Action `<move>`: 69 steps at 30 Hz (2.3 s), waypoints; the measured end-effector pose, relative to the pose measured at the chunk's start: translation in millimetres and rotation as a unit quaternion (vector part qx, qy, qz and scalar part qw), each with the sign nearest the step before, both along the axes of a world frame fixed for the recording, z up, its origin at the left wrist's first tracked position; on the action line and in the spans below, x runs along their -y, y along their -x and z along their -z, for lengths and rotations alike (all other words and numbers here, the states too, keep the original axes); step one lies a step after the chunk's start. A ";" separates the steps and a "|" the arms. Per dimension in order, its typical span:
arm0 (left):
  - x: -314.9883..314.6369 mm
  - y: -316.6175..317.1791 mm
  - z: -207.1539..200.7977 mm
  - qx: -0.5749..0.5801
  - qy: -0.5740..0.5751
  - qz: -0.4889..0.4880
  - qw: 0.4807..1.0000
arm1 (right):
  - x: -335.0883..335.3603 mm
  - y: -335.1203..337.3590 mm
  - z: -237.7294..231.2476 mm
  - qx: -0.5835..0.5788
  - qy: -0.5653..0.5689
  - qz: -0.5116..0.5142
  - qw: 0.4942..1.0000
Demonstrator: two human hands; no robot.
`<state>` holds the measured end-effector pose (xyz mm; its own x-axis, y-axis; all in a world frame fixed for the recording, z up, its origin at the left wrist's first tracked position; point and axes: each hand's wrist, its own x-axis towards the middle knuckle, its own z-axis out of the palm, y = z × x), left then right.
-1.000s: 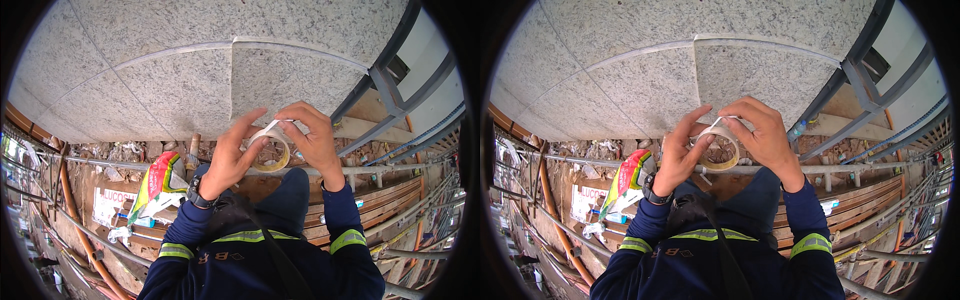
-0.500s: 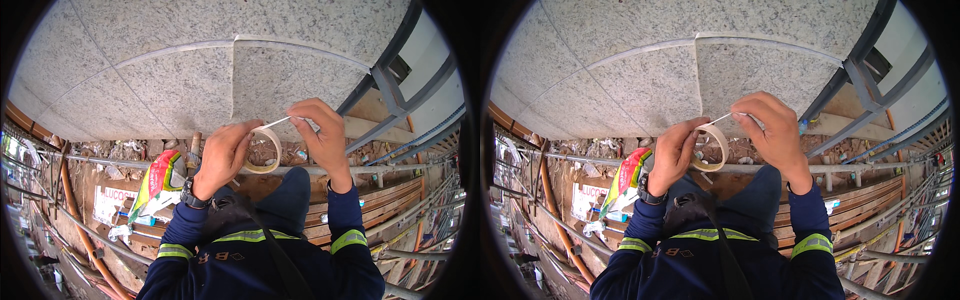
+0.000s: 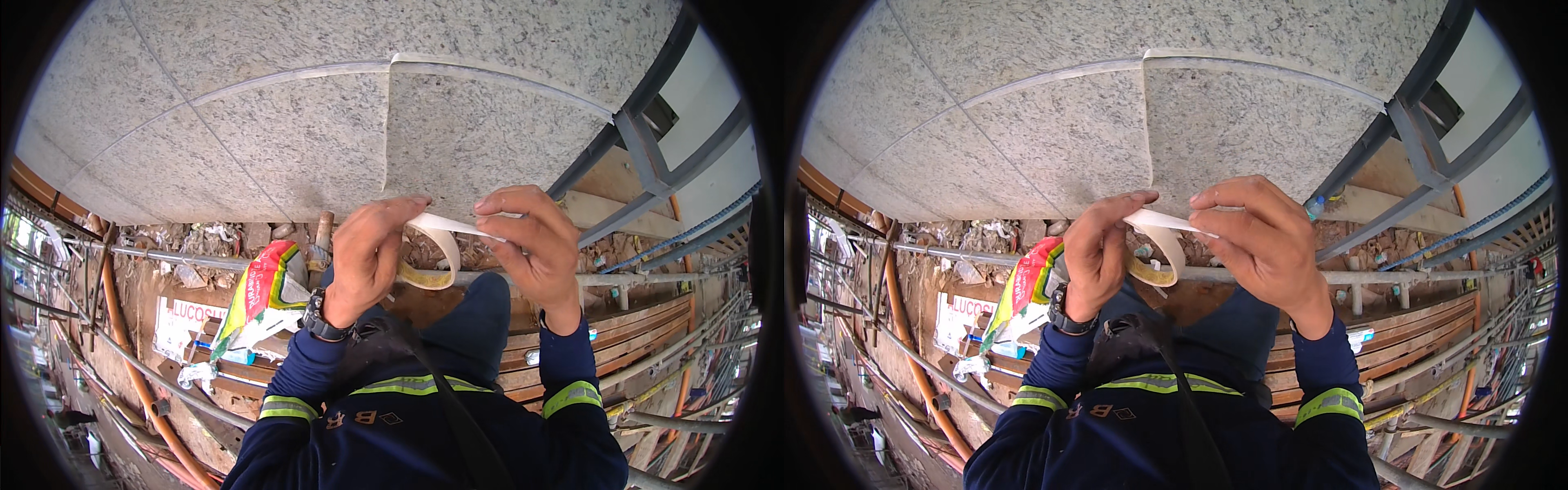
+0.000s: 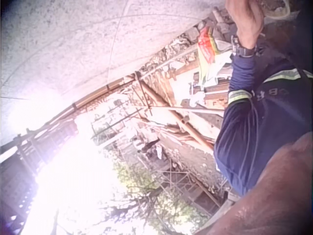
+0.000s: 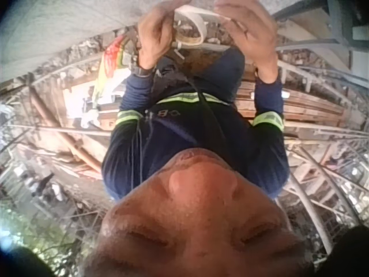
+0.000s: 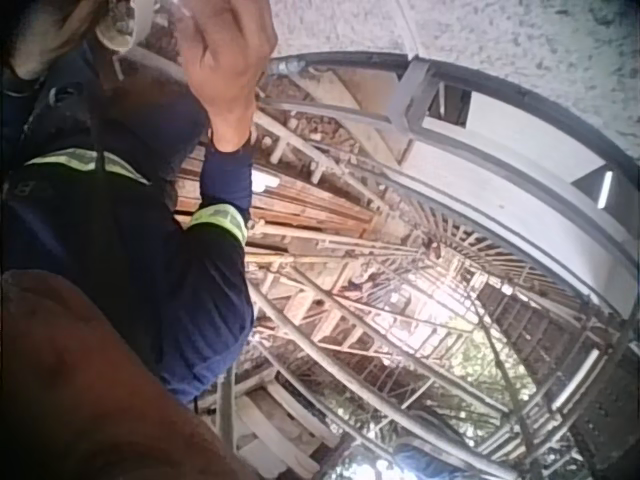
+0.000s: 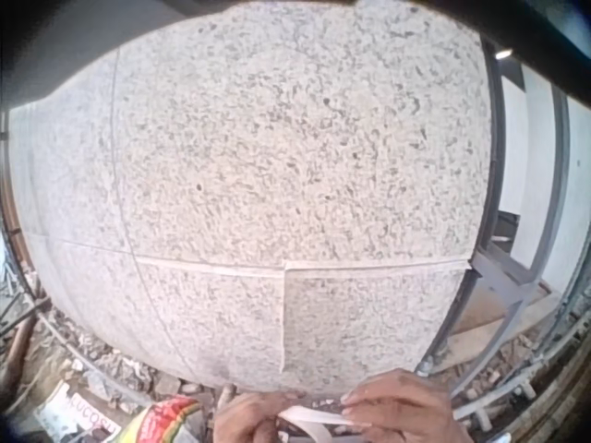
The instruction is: The person retrieves a roll of white tape from a bag, unrolls and tears off strips, and applies them along the seams of a large stone slab on a construction site. The person smooths the tape along the slab surface and repeats the process for multiple seams.
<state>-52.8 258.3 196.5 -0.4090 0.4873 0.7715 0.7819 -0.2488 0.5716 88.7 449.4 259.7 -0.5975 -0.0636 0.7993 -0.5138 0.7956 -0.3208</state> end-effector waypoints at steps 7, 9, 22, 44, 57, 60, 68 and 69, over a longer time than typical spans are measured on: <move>1.2 -1.3 -5.4 0.057 -0.009 -0.064 0.996 | 11.5 -3.2 4.8 0.000 -0.052 -0.014 0.999; -5.3 5.2 -2.2 0.044 -0.035 -0.091 0.994 | 22.0 -3.6 10.9 0.007 -0.044 -0.021 0.999; -9.1 5.0 2.9 0.174 -0.062 -0.024 0.982 | 53.7 4.7 47.5 0.036 -0.043 -0.040 0.998; -6.2 30.5 3.9 0.145 -0.025 -0.085 0.985 | 51.0 -4.7 65.7 0.030 -0.039 -0.002 0.999; -4.3 48.3 14.3 0.265 -0.068 -0.025 0.962 | 52.0 -16.1 79.5 0.040 -0.031 0.007 0.999; -4.1 55.3 18.0 0.242 -0.081 -0.036 0.966 | 52.3 -18.1 82.4 0.045 -0.029 0.007 0.999; -1.6 61.8 15.8 0.307 -0.111 -0.031 0.945 | 52.2 -26.4 88.6 0.069 -0.015 0.014 0.997; -1.6 63.8 17.3 0.305 -0.113 -0.031 0.945 | 52.3 -27.3 88.5 0.071 -0.013 0.016 0.997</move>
